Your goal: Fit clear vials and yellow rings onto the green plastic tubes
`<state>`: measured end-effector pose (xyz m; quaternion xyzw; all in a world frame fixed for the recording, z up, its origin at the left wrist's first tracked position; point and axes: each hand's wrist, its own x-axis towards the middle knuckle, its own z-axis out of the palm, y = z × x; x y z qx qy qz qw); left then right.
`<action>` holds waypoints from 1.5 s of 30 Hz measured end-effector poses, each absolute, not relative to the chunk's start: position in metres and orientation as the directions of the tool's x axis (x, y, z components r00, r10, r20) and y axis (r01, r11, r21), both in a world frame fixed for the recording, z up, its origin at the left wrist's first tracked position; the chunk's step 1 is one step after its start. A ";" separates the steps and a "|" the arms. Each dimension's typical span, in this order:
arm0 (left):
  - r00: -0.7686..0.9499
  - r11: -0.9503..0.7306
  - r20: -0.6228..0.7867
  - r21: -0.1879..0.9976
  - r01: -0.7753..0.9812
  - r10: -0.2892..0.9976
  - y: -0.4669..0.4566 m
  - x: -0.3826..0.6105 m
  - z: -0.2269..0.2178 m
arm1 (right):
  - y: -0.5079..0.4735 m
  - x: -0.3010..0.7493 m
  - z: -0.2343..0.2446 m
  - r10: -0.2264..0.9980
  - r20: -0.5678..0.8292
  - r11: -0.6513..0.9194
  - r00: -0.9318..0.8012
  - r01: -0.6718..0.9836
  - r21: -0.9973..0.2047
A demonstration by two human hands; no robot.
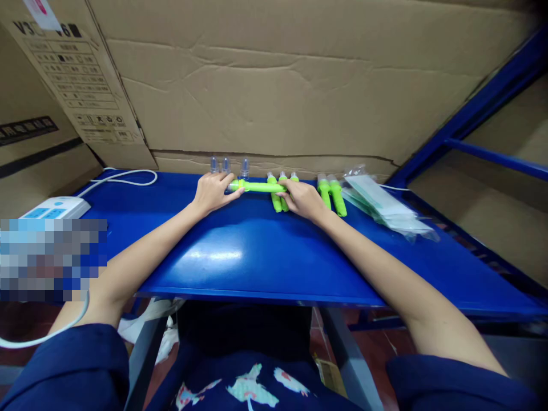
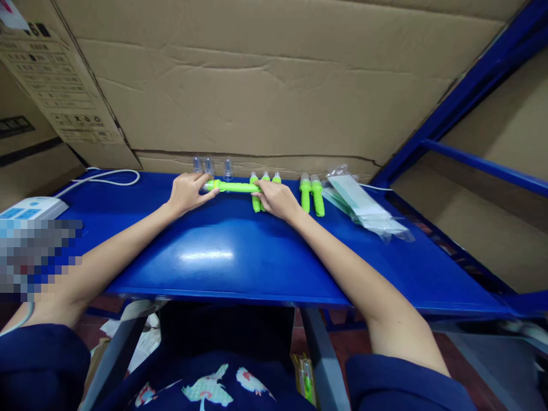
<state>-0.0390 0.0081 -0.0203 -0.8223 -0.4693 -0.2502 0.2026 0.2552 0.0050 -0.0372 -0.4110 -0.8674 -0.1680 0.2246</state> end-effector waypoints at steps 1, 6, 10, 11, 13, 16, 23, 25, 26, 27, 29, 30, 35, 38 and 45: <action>0.445 -0.487 0.608 -0.107 0.867 0.658 0.008 -0.039 -0.020 | 0.006 0.256 -0.039 0.624 0.538 0.614 -0.566 0.781 0.110; 0.497 -0.534 0.624 -0.147 0.832 0.603 0.006 -0.037 -0.019 | 0.011 0.259 -0.043 0.715 0.517 0.564 -0.470 0.825 -0.030; 0.461 -0.507 0.632 -0.123 0.853 0.623 0.002 -0.032 -0.020 | 0.012 0.256 -0.041 0.727 0.580 0.582 -0.369 0.779 -0.234; 0.441 -0.491 0.639 -0.111 0.864 0.631 0.002 -0.031 -0.020 | 0.012 0.255 -0.040 0.723 0.595 0.595 -0.352 0.755 -0.276; 0.399 -0.461 0.647 -0.083 0.884 0.650 0.002 -0.030 -0.021 | 0.010 0.253 -0.039 0.716 0.609 0.613 -0.340 0.724 -0.317; 0.370 -0.437 0.629 -0.054 0.898 0.683 0.003 -0.032 -0.022 | 0.009 0.253 -0.040 0.698 0.623 0.615 -0.352 0.741 -0.270; 0.437 -0.481 0.625 -0.111 0.870 0.647 0.005 -0.037 -0.018 | 0.009 0.257 -0.041 0.751 0.538 0.552 -0.384 0.812 -0.191; 0.426 -0.477 0.630 -0.099 0.873 0.649 0.005 -0.037 -0.019 | 0.009 0.256 -0.041 0.754 0.547 0.565 -0.364 0.784 -0.258; 0.419 -0.475 0.632 -0.090 0.875 0.652 0.005 -0.036 -0.019 | 0.009 0.254 -0.041 0.746 0.564 0.582 -0.355 0.758 -0.293; 0.410 -0.472 0.634 -0.080 0.878 0.655 0.005 -0.036 -0.020 | 0.009 0.253 -0.041 0.735 0.583 0.600 -0.345 0.731 -0.325; 0.391 -0.462 0.635 -0.059 0.885 0.667 0.006 -0.036 -0.022 | 0.007 0.250 -0.041 0.716 0.616 0.629 -0.329 0.687 -0.364; 0.381 -0.455 0.632 -0.051 0.889 0.675 0.006 -0.036 -0.023 | 0.007 0.249 -0.041 0.709 0.627 0.636 -0.324 0.677 -0.369; 0.385 -0.456 0.606 -0.041 0.889 0.696 0.006 -0.038 -0.023 | 0.005 0.250 -0.039 0.694 0.625 0.635 -0.358 0.713 -0.298; 0.415 -0.465 0.596 -0.077 0.882 0.688 0.006 -0.039 -0.021 | 0.005 0.253 -0.038 0.705 0.596 0.634 -0.385 0.720 -0.283; 0.381 -0.424 0.578 -0.066 0.903 0.722 0.005 -0.037 -0.020 | 0.003 0.250 -0.038 0.722 0.577 0.628 -0.381 0.711 -0.317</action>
